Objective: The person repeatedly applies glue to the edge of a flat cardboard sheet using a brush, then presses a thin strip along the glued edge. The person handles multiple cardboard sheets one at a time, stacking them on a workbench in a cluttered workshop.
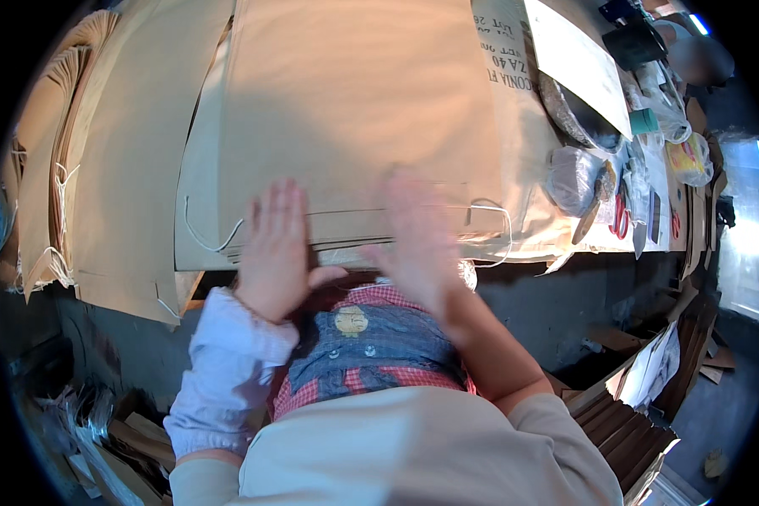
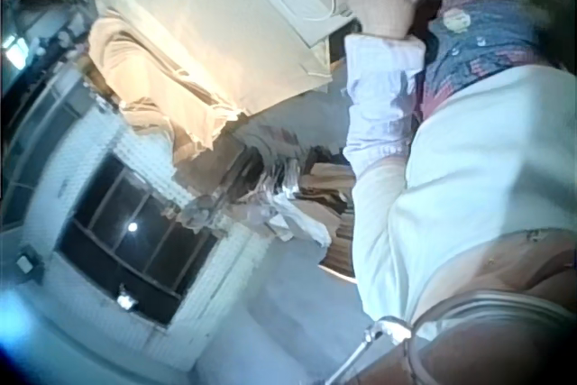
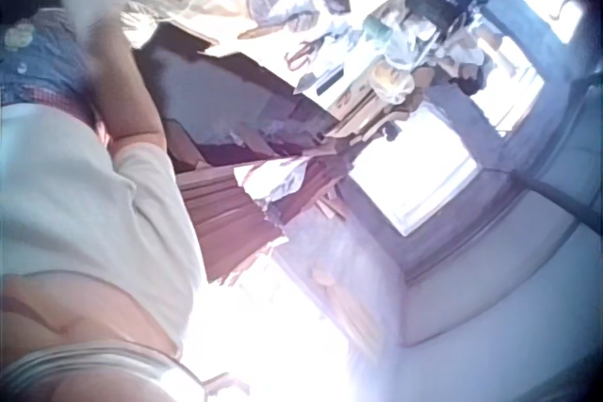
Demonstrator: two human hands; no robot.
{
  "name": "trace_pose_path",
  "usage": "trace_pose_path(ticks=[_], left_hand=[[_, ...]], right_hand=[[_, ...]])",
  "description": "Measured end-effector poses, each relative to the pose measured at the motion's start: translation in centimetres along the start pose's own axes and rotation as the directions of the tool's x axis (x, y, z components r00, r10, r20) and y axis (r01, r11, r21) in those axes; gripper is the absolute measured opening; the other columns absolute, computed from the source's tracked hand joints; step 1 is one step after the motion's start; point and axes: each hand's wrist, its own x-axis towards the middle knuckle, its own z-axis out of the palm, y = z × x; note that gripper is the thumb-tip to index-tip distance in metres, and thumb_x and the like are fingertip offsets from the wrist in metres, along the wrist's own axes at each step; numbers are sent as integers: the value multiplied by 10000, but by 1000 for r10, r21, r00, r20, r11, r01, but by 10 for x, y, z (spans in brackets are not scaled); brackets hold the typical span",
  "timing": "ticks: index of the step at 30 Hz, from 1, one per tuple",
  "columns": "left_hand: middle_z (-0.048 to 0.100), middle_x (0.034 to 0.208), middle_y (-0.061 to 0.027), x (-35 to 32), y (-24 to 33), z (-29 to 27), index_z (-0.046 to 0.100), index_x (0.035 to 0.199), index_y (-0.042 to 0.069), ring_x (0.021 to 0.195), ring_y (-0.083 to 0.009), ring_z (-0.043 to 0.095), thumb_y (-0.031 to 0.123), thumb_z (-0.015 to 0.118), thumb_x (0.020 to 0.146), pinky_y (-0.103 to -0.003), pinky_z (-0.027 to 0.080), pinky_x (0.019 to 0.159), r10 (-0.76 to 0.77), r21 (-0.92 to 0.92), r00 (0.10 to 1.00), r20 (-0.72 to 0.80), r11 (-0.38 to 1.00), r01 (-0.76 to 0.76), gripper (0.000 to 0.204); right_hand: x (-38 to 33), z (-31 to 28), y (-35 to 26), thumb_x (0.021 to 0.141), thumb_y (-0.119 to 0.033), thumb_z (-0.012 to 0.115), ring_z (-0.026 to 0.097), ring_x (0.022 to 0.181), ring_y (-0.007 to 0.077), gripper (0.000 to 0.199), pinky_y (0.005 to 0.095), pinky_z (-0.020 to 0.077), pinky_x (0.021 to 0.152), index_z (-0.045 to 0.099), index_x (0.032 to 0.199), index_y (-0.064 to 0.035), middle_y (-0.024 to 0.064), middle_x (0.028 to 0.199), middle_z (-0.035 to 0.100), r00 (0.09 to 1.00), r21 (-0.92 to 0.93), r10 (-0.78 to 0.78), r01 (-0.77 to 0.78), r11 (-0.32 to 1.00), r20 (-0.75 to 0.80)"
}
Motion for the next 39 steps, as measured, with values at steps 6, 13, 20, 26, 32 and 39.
trace_pose_path(ticks=[6, 13, 20, 26, 32, 39], left_hand=[[279, 1436, -318, -10, -56, 32, 284, 1378, -112, 1354, -461, 235, 464, 621, 828, -473, 210, 1126, -170, -151, 915, -367, 981, 122, 864], [280, 1465, -254, -16, -18, 6, 284, 1406, -59, 1381, -389, 239, 275, 717, 761, -469, 206, 1132, 114, -61, 948, -296, 989, -137, 846], [282, 1465, -247, -4, -9, 24, 281, 1396, -84, 1384, -383, 232, 499, 672, 749, -479, 191, 1131, 61, 19, 969, -239, 998, -58, 955], [292, 1465, -240, 1, -8, 15, 308, 1386, -81, 1373, -357, 268, 528, 710, 688, -478, 188, 1129, -29, -41, 977, -211, 999, 21, 1010], [266, 1474, -253, 11, -15, 3, 253, 1416, -57, 1375, -395, 250, 509, 774, 623, -472, 197, 1134, 127, -103, 982, -137, 985, -142, 1105], [289, 1445, -294, -6, -75, 28, 266, 1403, -81, 1356, -447, 249, 245, 561, 912, -462, 209, 1128, -273, -457, 892, -359, 885, 87, 659]], right_hand=[[-29, -6, 89, 822, -230, 674, 363, 1314, 396, 720, 434, 312, 1081, 330, 1382, 63, 247, 1425, 358, 907, 167, 325, -288, 943, -269], [-20, -14, 36, 828, -248, 653, 398, 1300, 322, 619, 419, 306, 1087, 428, 1340, 17, 188, 1391, 425, 993, 298, -94, 111, 948, -73], [10, 2, -19, 811, -467, 612, 312, 1362, 274, 786, 417, 229, 1129, 373, 1381, 19, 155, 1446, 365, 975, 158, -224, 223, 962, -8], [14, -8, -26, 794, -495, 620, 317, 1359, 282, 830, 441, 222, 1128, 367, 1374, 40, 173, 1445, 363, 982, 184, -186, 176, 967, 34], [18, -2, -24, 777, -502, 647, 316, 1358, 302, 859, 448, 223, 1125, 366, 1365, 57, 195, 1442, 359, 978, 204, -209, 207, 957, -12], [-13, -5, 84, 782, -259, 699, 421, 1245, 384, 644, 443, 349, 1042, 442, 1256, 92, 239, 1338, 441, 860, 39, 398, -408, 912, -319]])
